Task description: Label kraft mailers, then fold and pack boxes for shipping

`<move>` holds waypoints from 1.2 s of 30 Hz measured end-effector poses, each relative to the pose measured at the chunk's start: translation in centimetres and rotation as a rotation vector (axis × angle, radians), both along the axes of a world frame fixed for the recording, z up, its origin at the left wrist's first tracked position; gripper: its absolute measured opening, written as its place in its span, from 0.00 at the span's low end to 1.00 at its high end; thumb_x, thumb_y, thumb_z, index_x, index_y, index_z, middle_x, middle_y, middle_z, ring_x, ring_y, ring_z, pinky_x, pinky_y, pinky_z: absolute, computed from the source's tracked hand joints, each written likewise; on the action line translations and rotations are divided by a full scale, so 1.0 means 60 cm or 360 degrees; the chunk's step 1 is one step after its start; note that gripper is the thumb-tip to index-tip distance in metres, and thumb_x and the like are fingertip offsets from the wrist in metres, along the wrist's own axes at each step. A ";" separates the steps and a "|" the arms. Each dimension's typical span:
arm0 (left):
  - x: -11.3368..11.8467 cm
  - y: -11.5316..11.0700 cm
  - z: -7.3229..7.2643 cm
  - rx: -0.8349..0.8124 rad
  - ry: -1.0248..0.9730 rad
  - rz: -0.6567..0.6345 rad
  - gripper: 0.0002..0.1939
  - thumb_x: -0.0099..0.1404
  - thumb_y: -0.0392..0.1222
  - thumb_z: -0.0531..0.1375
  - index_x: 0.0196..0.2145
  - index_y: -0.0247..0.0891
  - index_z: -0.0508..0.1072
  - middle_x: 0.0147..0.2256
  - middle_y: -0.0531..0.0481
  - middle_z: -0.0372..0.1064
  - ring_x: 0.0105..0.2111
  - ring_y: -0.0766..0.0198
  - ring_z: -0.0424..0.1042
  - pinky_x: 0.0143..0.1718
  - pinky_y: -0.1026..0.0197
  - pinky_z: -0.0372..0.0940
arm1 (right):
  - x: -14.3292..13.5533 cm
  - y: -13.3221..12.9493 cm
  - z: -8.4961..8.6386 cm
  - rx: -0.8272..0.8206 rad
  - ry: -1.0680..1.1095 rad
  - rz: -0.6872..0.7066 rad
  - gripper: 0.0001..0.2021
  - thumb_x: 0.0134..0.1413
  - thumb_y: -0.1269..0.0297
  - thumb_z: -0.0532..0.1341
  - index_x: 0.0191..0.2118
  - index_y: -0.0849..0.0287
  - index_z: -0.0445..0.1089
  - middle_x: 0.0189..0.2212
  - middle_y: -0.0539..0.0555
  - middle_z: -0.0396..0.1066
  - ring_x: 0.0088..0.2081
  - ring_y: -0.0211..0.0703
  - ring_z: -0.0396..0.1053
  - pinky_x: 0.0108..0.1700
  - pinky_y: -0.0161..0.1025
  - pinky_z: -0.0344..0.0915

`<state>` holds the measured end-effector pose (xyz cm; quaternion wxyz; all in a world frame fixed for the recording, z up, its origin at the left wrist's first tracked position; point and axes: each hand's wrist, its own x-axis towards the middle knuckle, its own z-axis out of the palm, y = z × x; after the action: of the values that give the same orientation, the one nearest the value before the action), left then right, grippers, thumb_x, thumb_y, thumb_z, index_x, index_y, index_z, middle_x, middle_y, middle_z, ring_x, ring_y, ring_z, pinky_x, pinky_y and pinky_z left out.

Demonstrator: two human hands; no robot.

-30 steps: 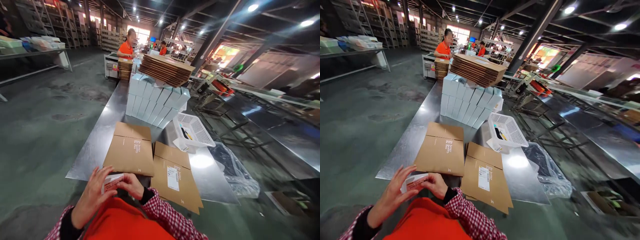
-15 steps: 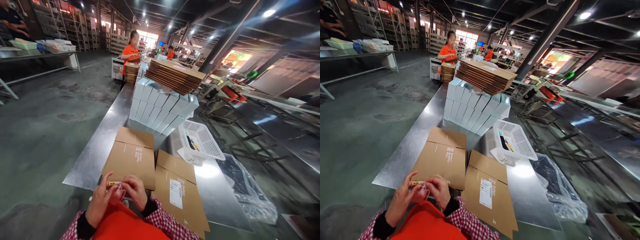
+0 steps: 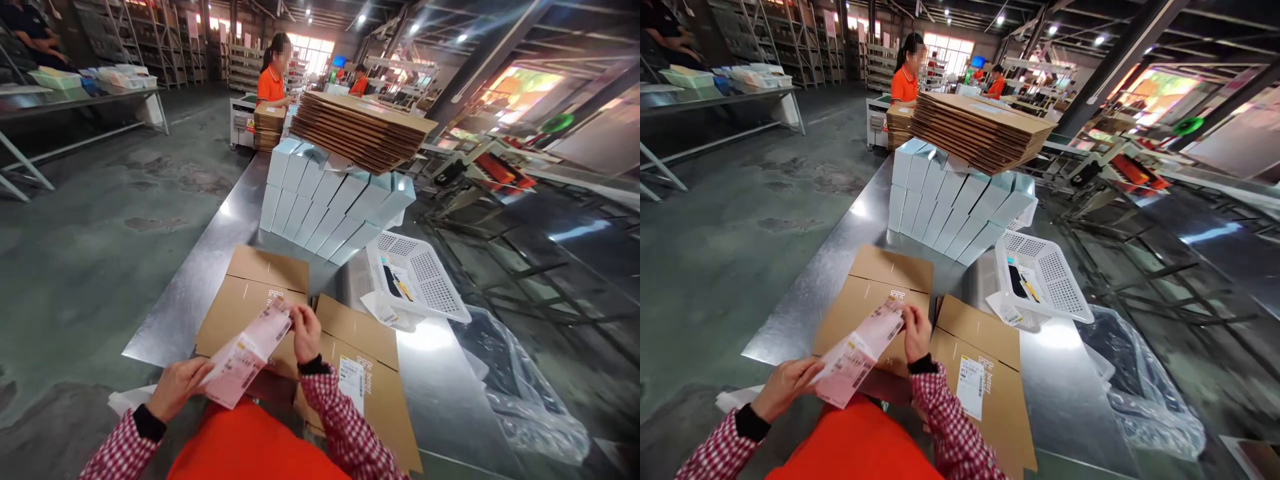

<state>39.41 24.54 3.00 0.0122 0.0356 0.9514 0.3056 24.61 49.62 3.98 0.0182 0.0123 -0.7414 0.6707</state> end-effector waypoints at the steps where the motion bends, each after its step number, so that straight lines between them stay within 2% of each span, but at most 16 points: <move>1: 0.002 -0.010 -0.011 -0.0113 0.0014 -0.0060 0.20 0.70 0.48 0.47 0.32 0.42 0.76 0.26 0.52 0.75 0.27 0.64 0.75 0.27 0.66 0.65 | -0.034 0.009 -0.003 0.0026 -0.0029 -0.0020 0.16 0.54 0.50 0.55 0.34 0.58 0.66 0.25 0.50 0.67 0.24 0.37 0.63 0.23 0.34 0.62; 4: -0.002 -0.021 -0.041 -0.0226 0.0085 -0.0201 0.18 0.69 0.47 0.49 0.31 0.41 0.76 0.27 0.51 0.74 0.28 0.61 0.75 0.30 0.62 0.68 | -0.110 0.009 -0.020 0.0266 -0.0130 0.0270 0.15 0.48 0.54 0.60 0.37 0.59 0.63 0.29 0.50 0.70 0.27 0.38 0.66 0.27 0.34 0.65; 7: -0.018 -0.009 -0.068 -0.0188 0.0159 -0.0274 0.14 0.67 0.45 0.51 0.33 0.42 0.76 0.46 0.47 0.74 0.45 0.57 0.73 0.45 0.54 0.69 | -0.134 -0.024 -0.047 0.0673 -0.0156 0.0578 0.19 0.44 0.63 0.63 0.43 0.59 0.61 0.36 0.52 0.72 0.33 0.40 0.70 0.34 0.37 0.68; 10: -0.031 0.005 -0.090 -0.0124 0.0147 -0.0272 0.13 0.67 0.41 0.51 0.34 0.41 0.76 0.56 0.46 0.66 0.58 0.54 0.62 0.56 0.47 0.62 | -0.129 -0.057 -0.071 0.0926 -0.0125 0.0620 0.21 0.43 0.67 0.64 0.45 0.60 0.61 0.38 0.54 0.72 0.37 0.43 0.70 0.40 0.41 0.68; 14: -0.033 0.008 -0.099 -0.0066 -0.0046 -0.0271 0.13 0.67 0.40 0.50 0.36 0.40 0.75 0.57 0.45 0.64 0.60 0.51 0.58 0.57 0.40 0.59 | -0.121 -0.065 -0.084 0.1147 -0.0096 0.0640 0.25 0.40 0.70 0.65 0.48 0.62 0.62 0.44 0.59 0.69 0.46 0.50 0.67 0.49 0.47 0.63; 17: -0.031 0.005 -0.100 -0.0043 -0.0084 -0.0276 0.14 0.68 0.40 0.49 0.37 0.39 0.75 0.58 0.45 0.62 0.61 0.52 0.57 0.59 0.40 0.57 | -0.105 -0.063 -0.084 0.1412 -0.0035 0.0586 0.33 0.42 0.62 0.67 0.55 0.64 0.60 0.51 0.67 0.63 0.52 0.58 0.63 0.52 0.51 0.60; 20: -0.030 0.004 -0.110 0.0004 -0.0015 -0.0246 0.15 0.68 0.38 0.49 0.35 0.39 0.75 0.58 0.45 0.64 0.60 0.54 0.58 0.59 0.42 0.58 | -0.070 -0.085 -0.090 0.1863 0.0164 0.0415 0.36 0.51 0.52 0.62 0.62 0.63 0.52 0.60 0.70 0.52 0.60 0.64 0.53 0.58 0.58 0.50; 21: -0.030 0.004 -0.115 0.0025 0.0013 -0.0229 0.14 0.67 0.38 0.49 0.35 0.39 0.75 0.57 0.46 0.64 0.60 0.55 0.58 0.59 0.43 0.58 | -0.059 -0.096 -0.095 0.1949 0.0285 0.0478 0.35 0.54 0.51 0.59 0.64 0.61 0.51 0.62 0.68 0.50 0.62 0.63 0.49 0.60 0.58 0.45; 23: -0.030 0.004 -0.125 0.0077 0.0061 -0.0182 0.14 0.67 0.39 0.50 0.35 0.41 0.76 0.56 0.48 0.65 0.59 0.55 0.60 0.59 0.43 0.58 | -0.046 -0.112 -0.104 0.1964 0.0481 0.0777 0.31 0.59 0.50 0.53 0.65 0.55 0.50 0.65 0.61 0.48 0.65 0.57 0.42 0.64 0.56 0.36; 25: -0.031 0.003 -0.132 0.0121 0.0095 -0.0140 0.13 0.66 0.40 0.51 0.34 0.42 0.76 0.55 0.49 0.67 0.58 0.56 0.62 0.59 0.45 0.59 | -0.052 -0.105 -0.110 0.1947 0.0429 0.0891 0.28 0.61 0.50 0.50 0.64 0.51 0.51 0.66 0.56 0.47 0.66 0.53 0.39 0.64 0.55 0.33; 26: -0.032 0.001 -0.134 0.0133 0.0105 -0.0127 0.12 0.66 0.41 0.52 0.33 0.42 0.76 0.54 0.50 0.69 0.57 0.57 0.63 0.58 0.47 0.60 | -0.060 -0.089 -0.112 0.1961 0.0304 0.0786 0.27 0.62 0.51 0.49 0.64 0.52 0.51 0.66 0.56 0.46 0.67 0.53 0.38 0.64 0.56 0.33; 28: -0.033 -0.004 -0.136 0.0129 0.0119 -0.0106 0.13 0.66 0.42 0.52 0.33 0.41 0.76 0.53 0.48 0.69 0.56 0.55 0.65 0.57 0.49 0.62 | -0.078 -0.039 -0.112 0.1932 -0.0042 0.0312 0.28 0.62 0.53 0.49 0.64 0.57 0.51 0.66 0.61 0.43 0.67 0.56 0.38 0.63 0.58 0.34; 30: -0.034 -0.010 -0.140 0.0094 0.0156 -0.0012 0.14 0.66 0.43 0.51 0.32 0.39 0.77 0.55 0.44 0.66 0.57 0.51 0.63 0.57 0.45 0.62 | -0.083 0.019 -0.113 0.1732 -0.0336 -0.0163 0.29 0.60 0.56 0.51 0.64 0.66 0.52 0.65 0.69 0.44 0.65 0.61 0.41 0.62 0.60 0.38; 31: -0.034 -0.013 -0.144 0.0074 0.0185 0.0053 0.15 0.65 0.43 0.51 0.31 0.38 0.77 0.57 0.41 0.64 0.58 0.48 0.62 0.57 0.43 0.61 | -0.079 0.042 -0.116 0.1607 -0.0438 -0.0309 0.29 0.59 0.58 0.52 0.62 0.70 0.55 0.63 0.73 0.49 0.64 0.62 0.45 0.61 0.59 0.42; 33: -0.034 -0.014 -0.151 0.0048 0.0219 0.0171 0.16 0.64 0.44 0.52 0.29 0.37 0.77 0.58 0.39 0.61 0.60 0.45 0.58 0.57 0.39 0.59 | -0.062 0.072 -0.128 0.1404 -0.0543 -0.0408 0.27 0.56 0.60 0.54 0.57 0.73 0.61 0.56 0.74 0.60 0.59 0.60 0.57 0.59 0.53 0.52; 36: -0.033 0.000 -0.153 0.0061 0.0188 0.0200 0.16 0.63 0.43 0.51 0.29 0.37 0.77 0.57 0.37 0.62 0.58 0.43 0.59 0.56 0.35 0.58 | -0.034 0.091 -0.149 0.1249 -0.0608 -0.0434 0.22 0.51 0.60 0.57 0.49 0.68 0.69 0.45 0.66 0.72 0.49 0.52 0.68 0.51 0.42 0.63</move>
<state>37.42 24.52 -6.16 -0.0638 -0.0058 0.9448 0.3213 22.59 55.07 -4.98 -0.0367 -0.2034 -0.9244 0.3207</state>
